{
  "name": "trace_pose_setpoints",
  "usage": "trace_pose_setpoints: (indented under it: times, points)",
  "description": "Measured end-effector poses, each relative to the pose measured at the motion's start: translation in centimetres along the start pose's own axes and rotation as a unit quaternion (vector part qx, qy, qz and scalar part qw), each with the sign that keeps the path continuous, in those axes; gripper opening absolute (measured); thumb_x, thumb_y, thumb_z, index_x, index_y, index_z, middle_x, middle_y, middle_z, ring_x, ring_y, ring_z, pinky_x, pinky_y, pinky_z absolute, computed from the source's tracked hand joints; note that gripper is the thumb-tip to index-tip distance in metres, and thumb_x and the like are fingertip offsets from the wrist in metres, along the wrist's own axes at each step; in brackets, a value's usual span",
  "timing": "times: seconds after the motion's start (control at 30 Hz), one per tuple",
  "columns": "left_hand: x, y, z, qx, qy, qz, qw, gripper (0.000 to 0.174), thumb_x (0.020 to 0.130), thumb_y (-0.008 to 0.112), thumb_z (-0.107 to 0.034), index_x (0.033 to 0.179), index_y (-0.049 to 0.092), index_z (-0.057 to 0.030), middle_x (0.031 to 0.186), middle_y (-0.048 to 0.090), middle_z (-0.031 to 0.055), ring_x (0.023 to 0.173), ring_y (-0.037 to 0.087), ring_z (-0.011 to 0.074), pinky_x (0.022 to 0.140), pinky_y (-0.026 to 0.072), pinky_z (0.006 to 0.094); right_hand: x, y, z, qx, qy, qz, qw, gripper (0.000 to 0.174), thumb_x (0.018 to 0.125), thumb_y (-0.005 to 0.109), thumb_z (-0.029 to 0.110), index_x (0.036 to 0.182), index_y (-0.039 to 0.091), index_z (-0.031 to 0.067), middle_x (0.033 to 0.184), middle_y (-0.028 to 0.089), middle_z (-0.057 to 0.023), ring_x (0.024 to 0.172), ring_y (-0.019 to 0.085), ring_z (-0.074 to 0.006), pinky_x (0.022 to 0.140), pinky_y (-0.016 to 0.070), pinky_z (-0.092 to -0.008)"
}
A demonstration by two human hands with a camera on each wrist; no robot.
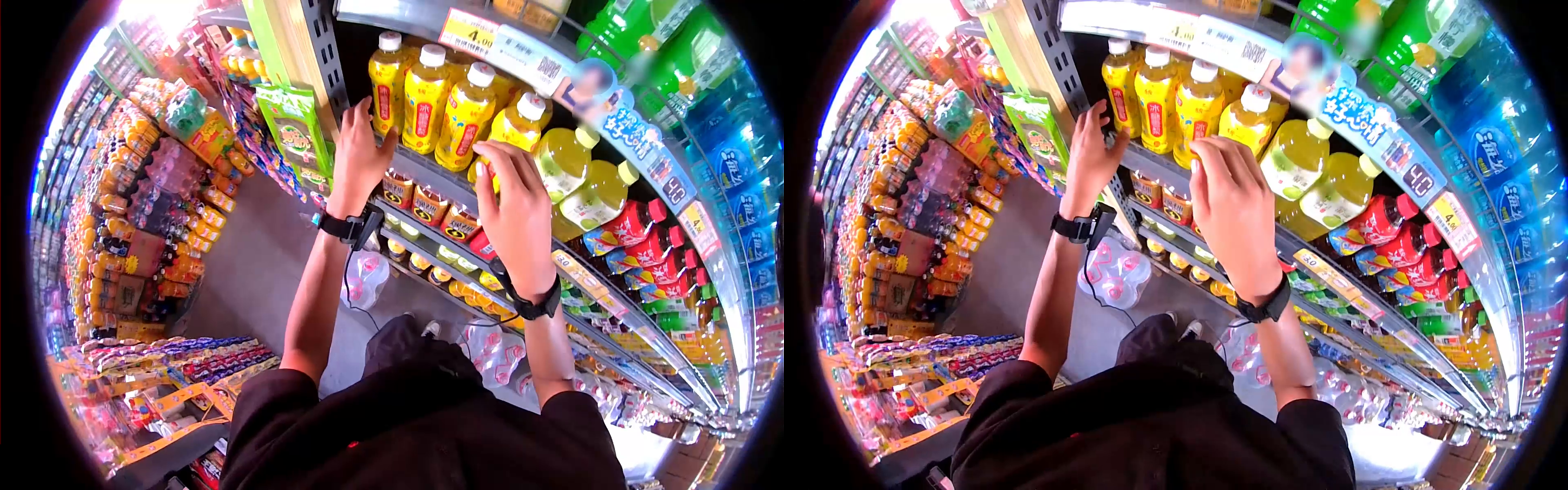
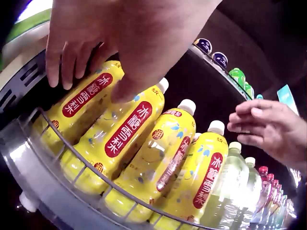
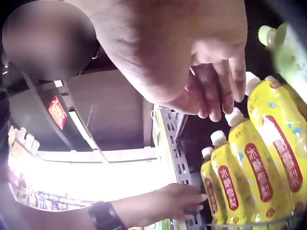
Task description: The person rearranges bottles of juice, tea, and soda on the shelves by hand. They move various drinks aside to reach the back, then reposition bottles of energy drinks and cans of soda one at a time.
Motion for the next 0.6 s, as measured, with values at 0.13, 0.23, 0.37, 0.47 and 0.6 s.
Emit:
trace_pose_setpoints:
  times: [0.13,0.23,0.37,0.47,0.6]
  points:
    - [1.9,2.0,1.4,-0.002,-0.015,-0.021,1.000,0.074,0.087,0.072,-0.018,0.146,0.035,0.0063,0.133,0.052,0.0302,0.119,0.055,0.0477,0.099,0.0488,0.0489,3.3,0.7,0.7,-0.085,-0.046,-0.005,0.995,0.039,0.084,0.066,0.001,0.123,0.063,0.0032,0.127,0.060,-0.0102,0.114,0.061,-0.0305,0.097,0.0512,-0.0423]
    - [2.7,3.1,1.6,-0.040,0.052,-0.050,0.997,0.075,0.084,0.074,-0.014,0.145,0.035,0.0065,0.129,0.055,0.0295,0.117,0.056,0.0478,0.098,0.0493,0.0478,5.4,1.9,0.5,-0.182,-0.076,-0.005,0.980,0.044,0.084,0.064,0.001,0.127,0.063,0.0047,0.133,0.057,-0.0104,0.117,0.060,-0.0322,0.098,0.0508,-0.0425]
    - [3.4,5.1,5.1,-0.129,-0.031,0.002,0.991,0.078,0.079,0.077,-0.009,0.143,0.036,0.0045,0.123,0.060,0.0277,0.113,0.060,0.0465,0.094,0.0509,0.0462,7.0,3.8,-2.0,-0.235,-0.055,0.025,0.970,0.044,0.087,0.061,0.004,0.131,0.063,0.0070,0.133,0.058,-0.0118,0.119,0.060,-0.0326,0.099,0.0505,-0.0431]
    - [3.3,5.3,5.9,-0.135,-0.031,0.067,0.988,0.068,0.082,0.076,-0.012,0.138,0.041,0.0026,0.121,0.062,0.0274,0.111,0.062,0.0446,0.094,0.0517,0.0454,8.1,4.6,-3.1,-0.260,-0.053,0.072,0.961,0.041,0.093,0.061,0.006,0.134,0.061,0.0083,0.132,0.060,-0.0131,0.120,0.059,-0.0336,0.100,0.0501,-0.0453]
    - [3.1,5.3,6.6,-0.175,-0.033,0.087,0.980,0.066,0.085,0.077,-0.017,0.138,0.042,0.0009,0.121,0.064,0.0257,0.112,0.062,0.0435,0.092,0.0524,0.0459,9.6,4.8,-4.4,-0.171,0.010,0.096,0.981,0.036,0.094,0.059,0.002,0.130,0.061,0.0042,0.125,0.065,-0.0216,0.116,0.060,-0.0404,0.100,0.0493,-0.0455]
Point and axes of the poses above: each hand's wrist, its own x-axis towards the middle knuckle, its own y-axis out of the palm, z = x × y, the point moved 9 cm from there along x, towards the middle knuckle
